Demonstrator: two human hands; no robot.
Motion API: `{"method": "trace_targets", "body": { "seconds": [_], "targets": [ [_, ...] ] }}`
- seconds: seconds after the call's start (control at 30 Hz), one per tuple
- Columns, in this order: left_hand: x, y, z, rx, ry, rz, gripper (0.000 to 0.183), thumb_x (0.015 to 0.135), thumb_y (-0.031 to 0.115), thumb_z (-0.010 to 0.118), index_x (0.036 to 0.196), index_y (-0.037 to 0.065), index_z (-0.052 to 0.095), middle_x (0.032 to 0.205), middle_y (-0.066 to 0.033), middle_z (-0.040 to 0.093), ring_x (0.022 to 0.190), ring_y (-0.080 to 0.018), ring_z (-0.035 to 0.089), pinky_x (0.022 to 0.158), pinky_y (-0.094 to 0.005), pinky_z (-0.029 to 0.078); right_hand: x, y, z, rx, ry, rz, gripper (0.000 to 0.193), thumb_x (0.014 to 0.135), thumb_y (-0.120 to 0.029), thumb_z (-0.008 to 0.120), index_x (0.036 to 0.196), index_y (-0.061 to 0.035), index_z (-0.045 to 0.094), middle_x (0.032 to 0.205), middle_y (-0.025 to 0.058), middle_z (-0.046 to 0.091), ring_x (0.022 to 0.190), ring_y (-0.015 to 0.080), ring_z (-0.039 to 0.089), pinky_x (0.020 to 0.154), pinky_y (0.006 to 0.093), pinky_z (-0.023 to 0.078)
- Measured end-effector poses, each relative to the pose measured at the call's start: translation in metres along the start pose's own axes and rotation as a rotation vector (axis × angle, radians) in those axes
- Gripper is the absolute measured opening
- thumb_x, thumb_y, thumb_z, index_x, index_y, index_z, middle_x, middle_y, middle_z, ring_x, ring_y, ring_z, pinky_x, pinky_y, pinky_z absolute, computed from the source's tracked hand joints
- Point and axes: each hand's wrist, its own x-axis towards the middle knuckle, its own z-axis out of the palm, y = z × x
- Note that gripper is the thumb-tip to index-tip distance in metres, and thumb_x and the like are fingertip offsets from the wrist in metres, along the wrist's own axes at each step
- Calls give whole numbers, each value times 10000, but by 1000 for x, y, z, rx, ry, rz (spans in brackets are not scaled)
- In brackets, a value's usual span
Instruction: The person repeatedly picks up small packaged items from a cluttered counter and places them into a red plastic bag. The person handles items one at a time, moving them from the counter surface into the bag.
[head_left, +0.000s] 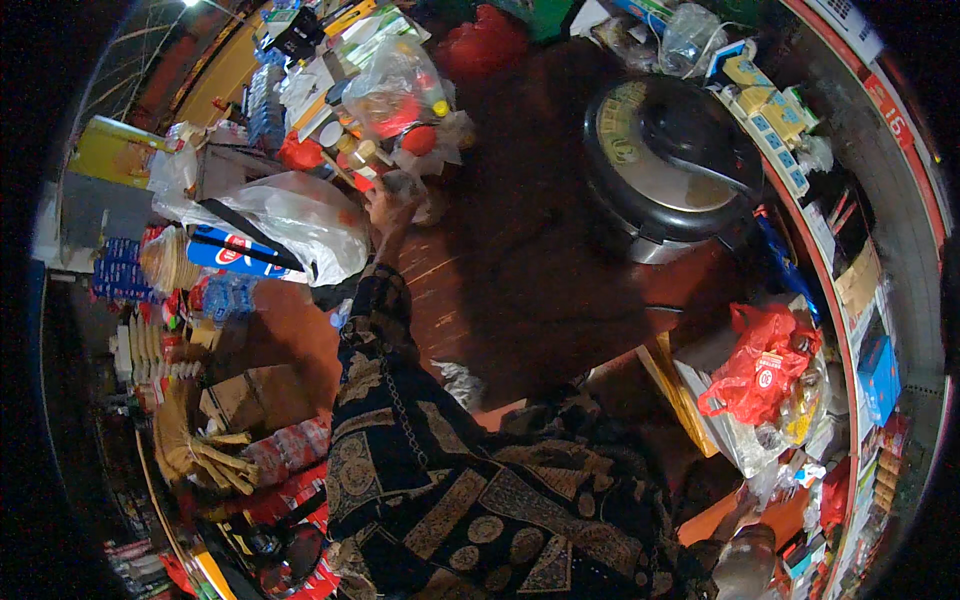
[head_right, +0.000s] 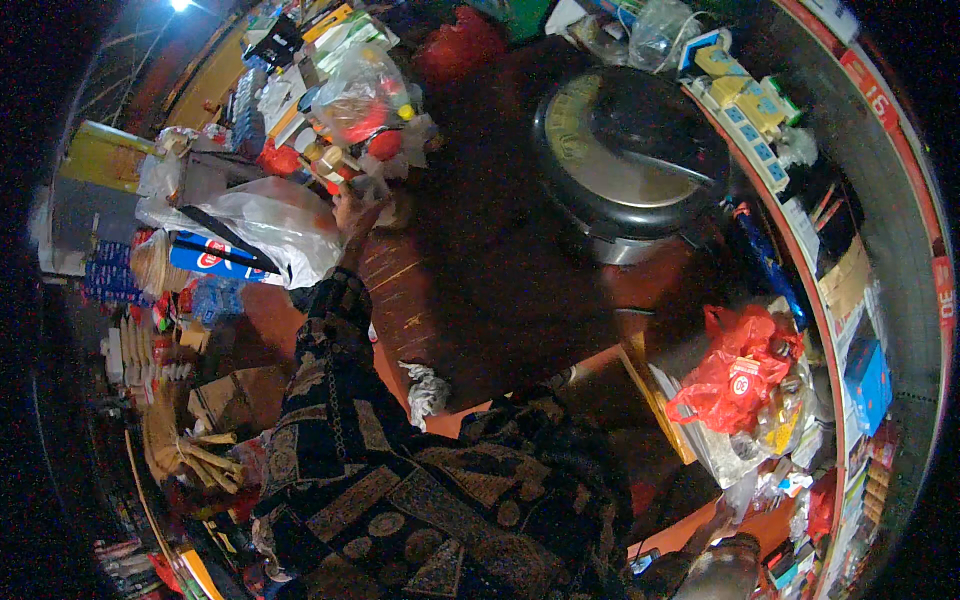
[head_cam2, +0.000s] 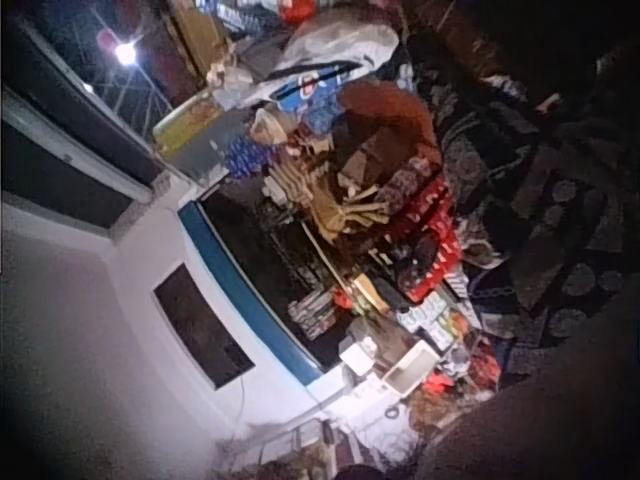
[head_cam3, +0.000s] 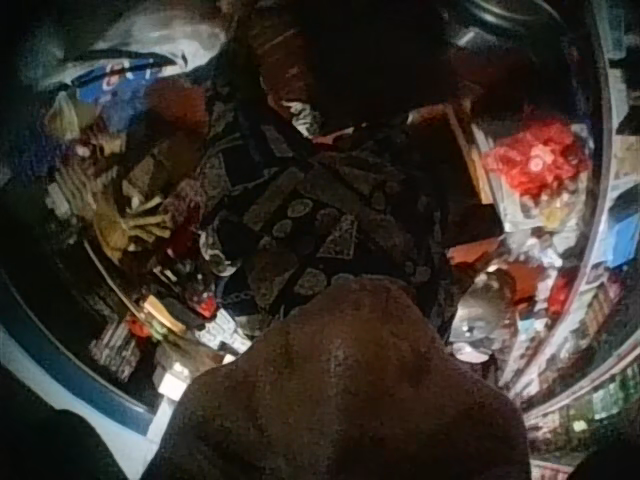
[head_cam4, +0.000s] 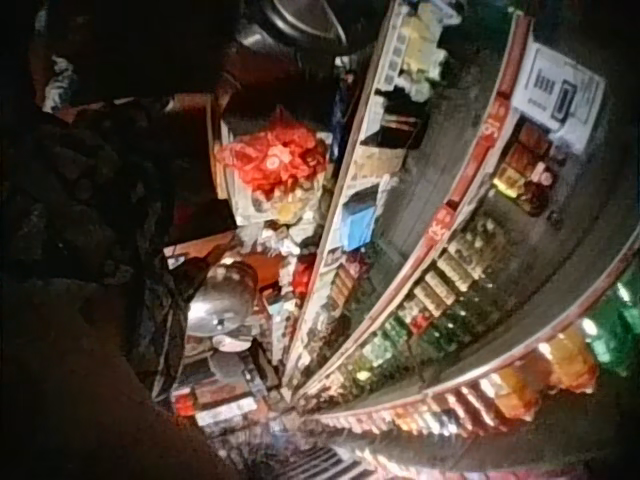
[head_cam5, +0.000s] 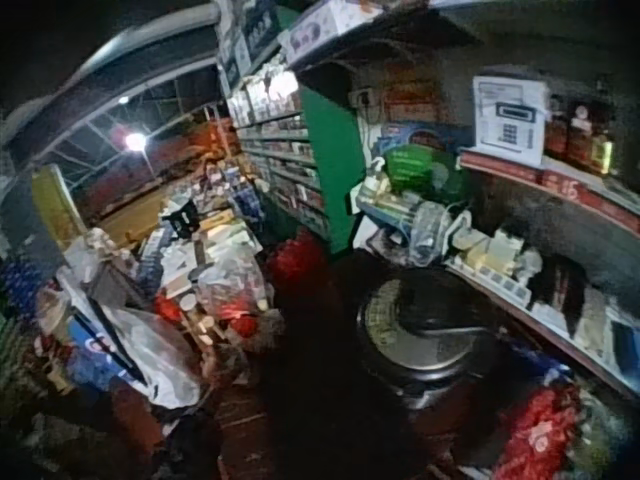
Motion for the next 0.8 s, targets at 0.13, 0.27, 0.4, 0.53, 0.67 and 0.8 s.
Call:
{"method": "trace_targets", "body": {
  "seconds": [0.13, 0.27, 0.4, 0.53, 0.67, 0.8],
  "targets": [
    [3, 21, 7, 7, 42, -35, 1105, 534, 542, 853, 1390, 63, 345, 1246, -216, 513, 1156, -394, 495, 935, -486, 436, -14, 7, -10, -30, 16, 2, 379, 922, -175, 560, 1248, 17, 543, 1132, 134, 632, 794, 183, 610, 877, 352, 505],
    [-1, 49, 15, 76, 70, 4, 881, 620, 424, 792, 1320, 43, 415, 1219, -201, 540, 1115, -353, 523, 914, -447, 450, -37, 20, -42, -115, 42, -12, 376, 926, -178, 555, 1251, 11, 550, 1134, 123, 636, 780, 168, 610, 881, 344, 502],
    [-17, 40, 7, -79, 210, 122, 659, 707, 306, 730, 1250, 23, 485, 1192, -186, 568, 1073, -313, 551, 893, -408, 464, -73, 7, -45, -305, 35, -85, 373, 931, -181, 550, 1255, 4, 558, 1137, 112, 640, 766, 153, 610, 885, 336, 499],
    [-68, 105, -32, -439, 317, 339, 443, 793, 188, 668, 1179, 3, 556, 1165, -170, 596, 1032, -272, 579, 872, -369, 478, -98, 5, -38, -573, -81, -26, 371, 936, -184, 544, 1258, -2, 566, 1140, 101, 644, 752, 139, 610, 890, 328, 496],
    [-148, 206, -60, -755, -8, 733, 255, 852, 69, 616, 1093, -14, 622, 1138, -153, 617, 1001, -242, 599, 859, -342, 489, -117, 7, -24, -367, 33, -174, 428, 905, -229, 583, 1277, -27, 517, 1151, 129, 619, 909, 235, 598, 895, 371, 482],
    [-288, 326, -112, -1062, -490, 1123, 129, 826, -6, 618, 946, -13, 667, 1102, -137, 625, 1000, -236, 596, 894, -343, 476, -120, 1, -11, 433, 78, -221, 508, 807, -193, 686, 1250, -34, 495, 1191, 136, 569, 1117, 293, 548, 957, 383, 426]
  ]
}}
